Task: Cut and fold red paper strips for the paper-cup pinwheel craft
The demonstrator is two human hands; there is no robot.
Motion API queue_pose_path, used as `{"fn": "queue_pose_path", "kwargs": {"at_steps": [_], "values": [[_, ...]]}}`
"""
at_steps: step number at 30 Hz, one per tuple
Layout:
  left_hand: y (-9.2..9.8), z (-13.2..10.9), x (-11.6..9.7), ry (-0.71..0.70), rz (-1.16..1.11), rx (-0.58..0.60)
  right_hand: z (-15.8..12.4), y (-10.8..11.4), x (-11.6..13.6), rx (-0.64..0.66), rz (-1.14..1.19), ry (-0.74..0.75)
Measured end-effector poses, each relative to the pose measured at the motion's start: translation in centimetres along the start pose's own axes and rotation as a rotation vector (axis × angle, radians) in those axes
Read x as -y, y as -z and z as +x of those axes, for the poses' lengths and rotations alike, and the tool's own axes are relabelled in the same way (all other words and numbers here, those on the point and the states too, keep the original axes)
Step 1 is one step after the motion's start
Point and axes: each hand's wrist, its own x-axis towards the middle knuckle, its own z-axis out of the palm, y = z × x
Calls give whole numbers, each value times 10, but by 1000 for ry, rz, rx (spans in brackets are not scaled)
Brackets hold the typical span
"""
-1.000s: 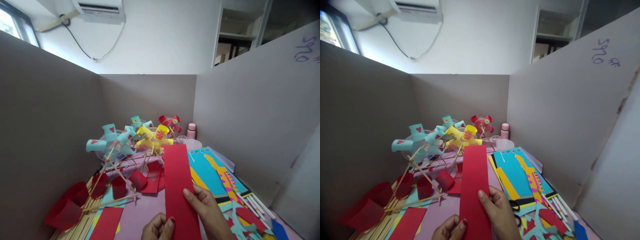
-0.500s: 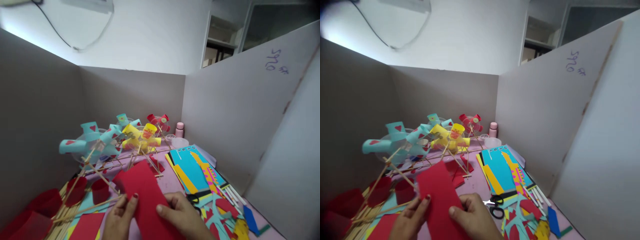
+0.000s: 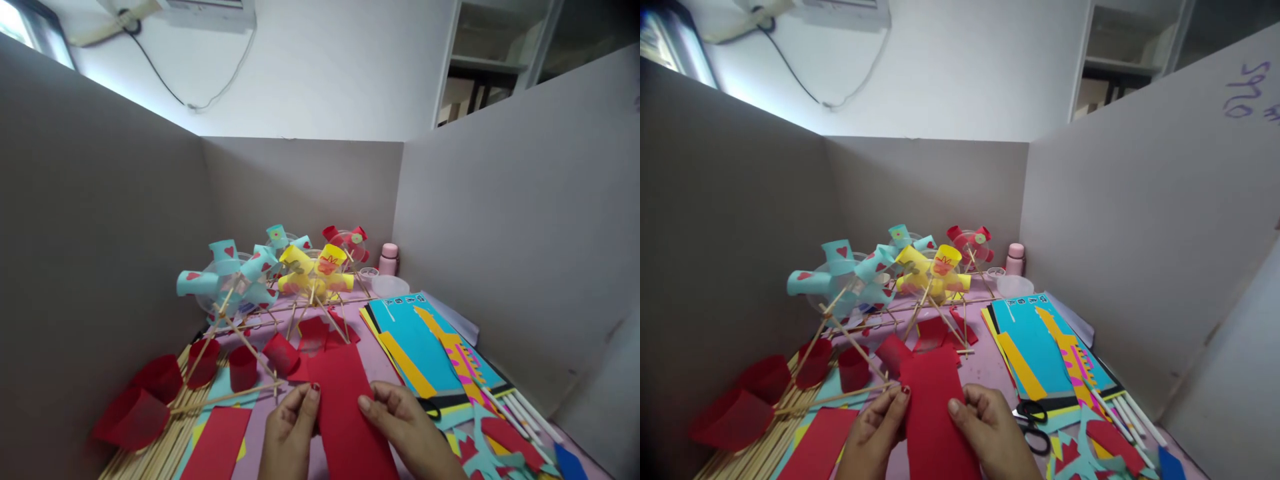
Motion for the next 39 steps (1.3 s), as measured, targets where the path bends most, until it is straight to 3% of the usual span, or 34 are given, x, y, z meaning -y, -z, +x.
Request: {"fn": "queue_pose_path", "kwargs": {"at_steps": [7,13,19,22,31,39], "values": [[5,1,2,-17,58,83,3,2,-8,38,-16,44],[6,2,2,-19,25,57,2,0,-10,81,-89,28],[1,0,6,34,34,156,1,-3,-7,-38,-95,72],[0,0,8,45,69,144,2,-2,-8,-18,-97,74],[1,1,5,48,88,141,4,0,-7,-190,-202,79],[0,-1,3,103,-53,142,5,3,-9,-93,-270,102]]}}
